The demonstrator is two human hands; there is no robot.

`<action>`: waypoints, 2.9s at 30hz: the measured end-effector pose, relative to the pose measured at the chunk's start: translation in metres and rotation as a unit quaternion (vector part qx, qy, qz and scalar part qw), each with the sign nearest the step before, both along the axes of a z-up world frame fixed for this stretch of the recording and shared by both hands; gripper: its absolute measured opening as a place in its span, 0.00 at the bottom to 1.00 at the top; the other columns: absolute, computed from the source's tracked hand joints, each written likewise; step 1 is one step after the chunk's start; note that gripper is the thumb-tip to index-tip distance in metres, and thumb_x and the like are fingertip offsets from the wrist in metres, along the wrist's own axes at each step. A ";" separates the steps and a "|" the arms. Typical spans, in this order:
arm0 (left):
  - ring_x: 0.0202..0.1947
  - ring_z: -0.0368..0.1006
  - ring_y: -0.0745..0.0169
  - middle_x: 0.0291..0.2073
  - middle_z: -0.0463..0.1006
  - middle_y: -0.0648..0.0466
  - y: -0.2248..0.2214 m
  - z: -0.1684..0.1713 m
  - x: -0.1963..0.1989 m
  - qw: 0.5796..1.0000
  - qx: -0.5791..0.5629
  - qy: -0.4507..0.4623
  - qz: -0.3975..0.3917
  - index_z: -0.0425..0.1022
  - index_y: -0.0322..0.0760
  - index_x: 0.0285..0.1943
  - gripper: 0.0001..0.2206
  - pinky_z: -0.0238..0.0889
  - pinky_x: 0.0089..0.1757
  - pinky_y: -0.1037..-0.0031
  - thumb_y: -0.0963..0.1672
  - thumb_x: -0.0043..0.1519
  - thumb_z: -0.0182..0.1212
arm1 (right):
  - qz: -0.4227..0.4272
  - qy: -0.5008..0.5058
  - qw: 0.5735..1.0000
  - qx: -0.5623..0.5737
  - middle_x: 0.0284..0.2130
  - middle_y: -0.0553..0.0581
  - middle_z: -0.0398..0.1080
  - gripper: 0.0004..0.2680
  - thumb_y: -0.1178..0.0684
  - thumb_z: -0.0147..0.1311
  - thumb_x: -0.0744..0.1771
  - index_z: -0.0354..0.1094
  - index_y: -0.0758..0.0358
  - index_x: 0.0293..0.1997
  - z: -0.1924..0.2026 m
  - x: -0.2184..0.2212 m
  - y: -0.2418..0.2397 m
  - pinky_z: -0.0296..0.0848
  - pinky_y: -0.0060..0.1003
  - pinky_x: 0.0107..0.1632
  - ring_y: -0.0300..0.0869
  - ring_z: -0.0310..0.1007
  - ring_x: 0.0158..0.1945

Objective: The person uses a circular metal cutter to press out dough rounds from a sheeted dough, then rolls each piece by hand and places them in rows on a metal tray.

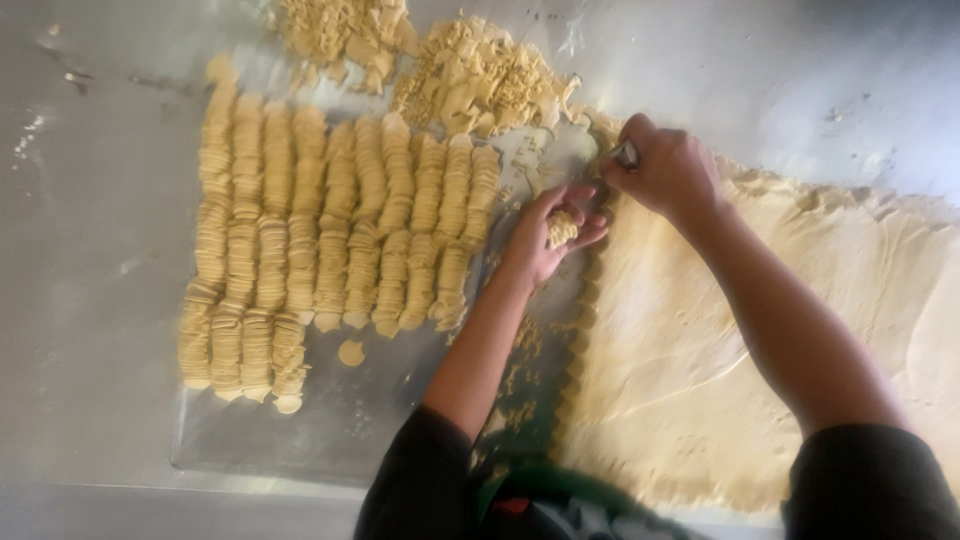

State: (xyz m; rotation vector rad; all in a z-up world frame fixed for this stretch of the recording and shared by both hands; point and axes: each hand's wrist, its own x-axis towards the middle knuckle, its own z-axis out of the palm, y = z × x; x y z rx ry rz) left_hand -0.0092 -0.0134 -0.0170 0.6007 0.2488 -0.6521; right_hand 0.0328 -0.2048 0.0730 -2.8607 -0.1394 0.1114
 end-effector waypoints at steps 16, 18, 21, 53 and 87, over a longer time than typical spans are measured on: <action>0.37 0.69 0.60 0.44 0.75 0.52 -0.033 -0.014 0.004 0.983 0.062 -0.172 -0.036 0.55 0.32 0.76 0.29 0.66 0.36 0.66 0.44 0.67 0.59 | -0.093 0.024 0.967 0.237 0.27 0.55 0.74 0.10 0.47 0.51 0.72 0.64 0.65 0.51 -0.038 -0.012 -0.007 0.74 0.30 0.26 0.38 0.73 0.25; 0.46 0.74 0.63 0.48 0.77 0.49 -0.035 -0.004 0.009 0.972 0.089 -0.217 0.007 0.53 0.41 0.78 0.30 0.73 0.46 0.66 0.44 0.66 0.59 | -0.273 0.075 0.897 0.341 0.26 0.55 0.72 0.11 0.45 0.50 0.72 0.66 0.64 0.49 -0.046 -0.009 -0.010 0.68 0.33 0.22 0.39 0.68 0.22; 0.51 0.75 0.69 0.55 0.78 0.48 -0.028 0.010 0.007 0.931 0.160 -0.320 -0.071 0.62 0.35 0.77 0.23 0.73 0.51 0.73 0.48 0.75 0.52 | -0.237 0.162 0.624 0.727 0.21 0.52 0.71 0.16 0.38 0.49 0.72 0.65 0.64 0.42 -0.035 -0.018 -0.024 0.64 0.28 0.17 0.34 0.65 0.17; 0.47 0.73 0.54 0.52 0.77 0.45 0.013 0.015 0.011 0.986 -0.048 -0.152 0.042 0.67 0.37 0.73 0.21 0.69 0.47 0.68 0.44 0.70 0.54 | -0.080 -0.004 0.997 0.023 0.27 0.59 0.75 0.12 0.44 0.61 0.68 0.64 0.61 0.44 0.008 0.018 0.006 0.72 0.38 0.25 0.45 0.74 0.26; 0.48 0.73 0.52 0.55 0.77 0.42 0.082 0.011 -0.140 0.962 0.020 -0.271 -0.011 0.72 0.25 0.71 0.21 0.65 0.44 0.62 0.43 0.71 0.63 | -0.041 0.044 0.964 0.259 0.33 0.53 0.79 0.11 0.44 0.58 0.65 0.70 0.52 0.48 0.134 -0.193 0.025 0.78 0.33 0.31 0.41 0.81 0.32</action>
